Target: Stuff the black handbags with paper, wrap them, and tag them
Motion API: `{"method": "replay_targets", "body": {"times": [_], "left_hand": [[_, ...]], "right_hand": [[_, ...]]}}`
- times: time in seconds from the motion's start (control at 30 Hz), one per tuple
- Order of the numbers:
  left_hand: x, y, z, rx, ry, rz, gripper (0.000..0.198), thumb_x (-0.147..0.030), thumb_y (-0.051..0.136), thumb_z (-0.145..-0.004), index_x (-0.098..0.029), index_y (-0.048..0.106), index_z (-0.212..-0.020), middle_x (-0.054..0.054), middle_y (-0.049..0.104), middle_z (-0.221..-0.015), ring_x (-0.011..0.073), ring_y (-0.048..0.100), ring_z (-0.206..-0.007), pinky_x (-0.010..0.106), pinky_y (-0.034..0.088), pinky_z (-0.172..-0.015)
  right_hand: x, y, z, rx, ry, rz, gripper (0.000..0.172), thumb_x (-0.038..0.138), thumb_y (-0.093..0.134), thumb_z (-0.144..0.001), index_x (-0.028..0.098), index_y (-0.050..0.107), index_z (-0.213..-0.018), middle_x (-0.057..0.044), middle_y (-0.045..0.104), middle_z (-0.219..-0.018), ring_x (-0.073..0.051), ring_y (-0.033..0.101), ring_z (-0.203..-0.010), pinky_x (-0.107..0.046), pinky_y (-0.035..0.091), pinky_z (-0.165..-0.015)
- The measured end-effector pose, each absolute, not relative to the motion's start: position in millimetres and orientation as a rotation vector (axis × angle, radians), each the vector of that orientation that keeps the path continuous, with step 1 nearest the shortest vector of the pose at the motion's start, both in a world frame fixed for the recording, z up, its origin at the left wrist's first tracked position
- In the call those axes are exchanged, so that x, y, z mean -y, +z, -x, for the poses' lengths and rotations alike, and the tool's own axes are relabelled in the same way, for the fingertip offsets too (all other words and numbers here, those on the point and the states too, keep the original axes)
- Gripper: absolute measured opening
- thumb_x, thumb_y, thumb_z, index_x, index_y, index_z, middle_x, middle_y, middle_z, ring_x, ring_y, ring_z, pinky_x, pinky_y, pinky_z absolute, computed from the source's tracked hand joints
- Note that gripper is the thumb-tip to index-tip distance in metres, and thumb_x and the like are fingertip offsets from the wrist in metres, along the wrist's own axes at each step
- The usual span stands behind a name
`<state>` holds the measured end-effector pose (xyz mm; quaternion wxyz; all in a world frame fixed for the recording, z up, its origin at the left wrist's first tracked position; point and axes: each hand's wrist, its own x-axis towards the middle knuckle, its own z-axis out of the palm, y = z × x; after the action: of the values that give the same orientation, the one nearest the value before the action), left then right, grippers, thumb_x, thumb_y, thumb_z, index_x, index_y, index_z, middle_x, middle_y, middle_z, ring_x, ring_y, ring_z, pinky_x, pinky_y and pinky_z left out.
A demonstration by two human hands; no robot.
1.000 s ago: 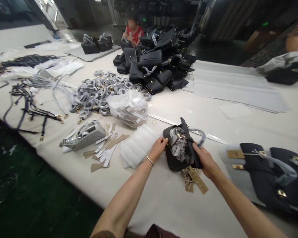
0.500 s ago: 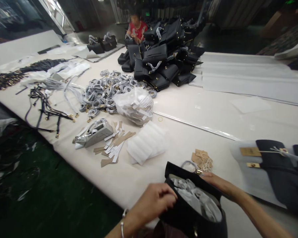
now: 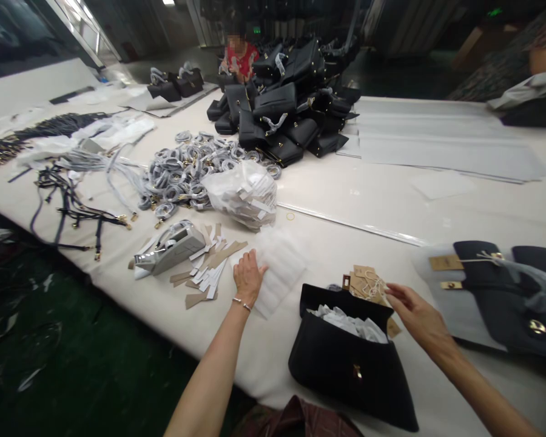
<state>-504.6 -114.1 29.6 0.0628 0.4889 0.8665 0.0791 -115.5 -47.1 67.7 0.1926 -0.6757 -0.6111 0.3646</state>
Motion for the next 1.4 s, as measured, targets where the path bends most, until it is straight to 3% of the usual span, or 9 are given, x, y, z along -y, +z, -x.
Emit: {"method": "replay_targets", "body": {"times": [0.2, 0.37, 0.47, 0.63, 0.73, 0.83, 0.9, 1.07, 1.4], "left_hand": [[115, 31, 517, -2.489, 0.333, -1.371, 0.032, -0.026, 0.068, -0.084, -0.018, 0.052, -0.11, 0.002, 0.065, -0.081, 0.0217, 0.064, -0.083, 0.031, 0.043, -0.077], [119, 74, 522, -2.353, 0.456, -1.494, 0.007, -0.025, 0.061, -0.086, -0.02, 0.056, -0.086, 0.003, 0.064, -0.087, 0.0189, 0.062, -0.086, 0.028, 0.045, -0.081], [134, 130, 508, -2.006, 0.682, -1.708, 0.005, -0.027, 0.053, -0.088, -0.022, 0.056, -0.088, 0.004, 0.064, -0.101, 0.0197, 0.06, -0.098, 0.029, 0.045, -0.089], [150, 214, 457, -1.241, 0.46, -1.821, 0.019, -0.032, 0.043, -0.096, -0.027, 0.061, -0.101, -0.001, 0.067, -0.087, 0.0174, 0.063, -0.08, 0.025, 0.046, -0.077], [142, 211, 422, -0.963, 0.378, -1.886, 0.021, -0.028, 0.045, -0.095, -0.027, 0.064, -0.104, 0.001, 0.069, -0.099, 0.0199, 0.065, -0.089, 0.026, 0.047, -0.08], [134, 169, 392, -0.98, 0.33, -1.923, 0.019, -0.026, 0.05, -0.092, -0.026, 0.065, -0.102, 0.003, 0.07, -0.098, 0.0228, 0.066, -0.089, 0.029, 0.047, -0.08], [133, 137, 376, -1.051, 0.291, -1.917, 0.018, -0.03, 0.06, -0.086, -0.025, 0.065, -0.103, 0.004, 0.07, -0.096, 0.0252, 0.066, -0.089, 0.031, 0.047, -0.08], [143, 101, 358, -1.264, 0.23, -1.918, 0.036, -0.037, 0.075, -0.075, -0.024, 0.06, -0.104, 0.006, 0.068, -0.099, 0.0292, 0.064, -0.094, 0.034, 0.047, -0.08], [142, 107, 349, -1.369, 0.15, -1.981, 0.046, -0.04, 0.079, -0.069, -0.02, 0.056, -0.103, 0.01, 0.065, -0.097, 0.0334, 0.063, -0.092, 0.039, 0.048, -0.077]], "right_hand": [[72, 91, 144, 1.874, 0.754, 1.663, 0.041, 0.048, 0.053, -0.084, 0.022, 0.062, -0.113, -0.007, 0.071, -0.107, -0.026, 0.067, -0.098, -0.043, 0.05, -0.095], [76, 148, 172, 2.054, 0.435, 1.299, 0.032, 0.035, 0.054, -0.091, 0.022, 0.059, -0.12, -0.008, 0.067, -0.114, -0.024, 0.063, -0.106, -0.042, 0.049, -0.1], [90, 197, 188, 2.179, 0.291, 1.034, 0.047, 0.028, 0.06, -0.089, 0.025, 0.049, -0.135, -0.01, 0.056, -0.133, -0.027, 0.055, -0.122, -0.047, 0.043, -0.107], [124, 255, 203, 2.477, 0.137, 0.705, 0.071, 0.031, 0.07, -0.082, 0.032, 0.037, -0.145, -0.005, 0.041, -0.149, -0.033, 0.033, -0.14, -0.058, 0.024, -0.118], [131, 241, 199, 2.711, 0.263, 0.725, 0.075, 0.034, 0.072, -0.079, 0.029, 0.038, -0.145, -0.006, 0.051, -0.141, -0.033, 0.04, -0.136, -0.059, 0.02, -0.119], [127, 192, 179, 2.742, 0.575, 1.077, 0.065, 0.027, 0.069, -0.078, 0.027, 0.046, -0.139, -0.007, 0.065, -0.124, -0.028, 0.063, -0.109, -0.049, 0.048, -0.099], [123, 154, 162, 2.707, 0.78, 1.347, 0.048, 0.024, 0.065, -0.079, 0.028, 0.057, -0.126, -0.005, 0.07, -0.111, -0.026, 0.068, -0.094, -0.04, 0.055, -0.08], [126, 98, 139, 2.622, 0.985, 1.393, 0.015, 0.024, 0.054, -0.087, 0.024, 0.065, -0.096, -0.003, 0.07, -0.094, -0.021, 0.065, -0.085, -0.034, 0.051, -0.074], [121, 110, 142, 2.624, 0.768, 1.284, 0.021, 0.02, 0.057, -0.086, 0.023, 0.063, -0.107, -0.005, 0.066, -0.099, -0.022, 0.06, -0.091, -0.035, 0.047, -0.079]]}}
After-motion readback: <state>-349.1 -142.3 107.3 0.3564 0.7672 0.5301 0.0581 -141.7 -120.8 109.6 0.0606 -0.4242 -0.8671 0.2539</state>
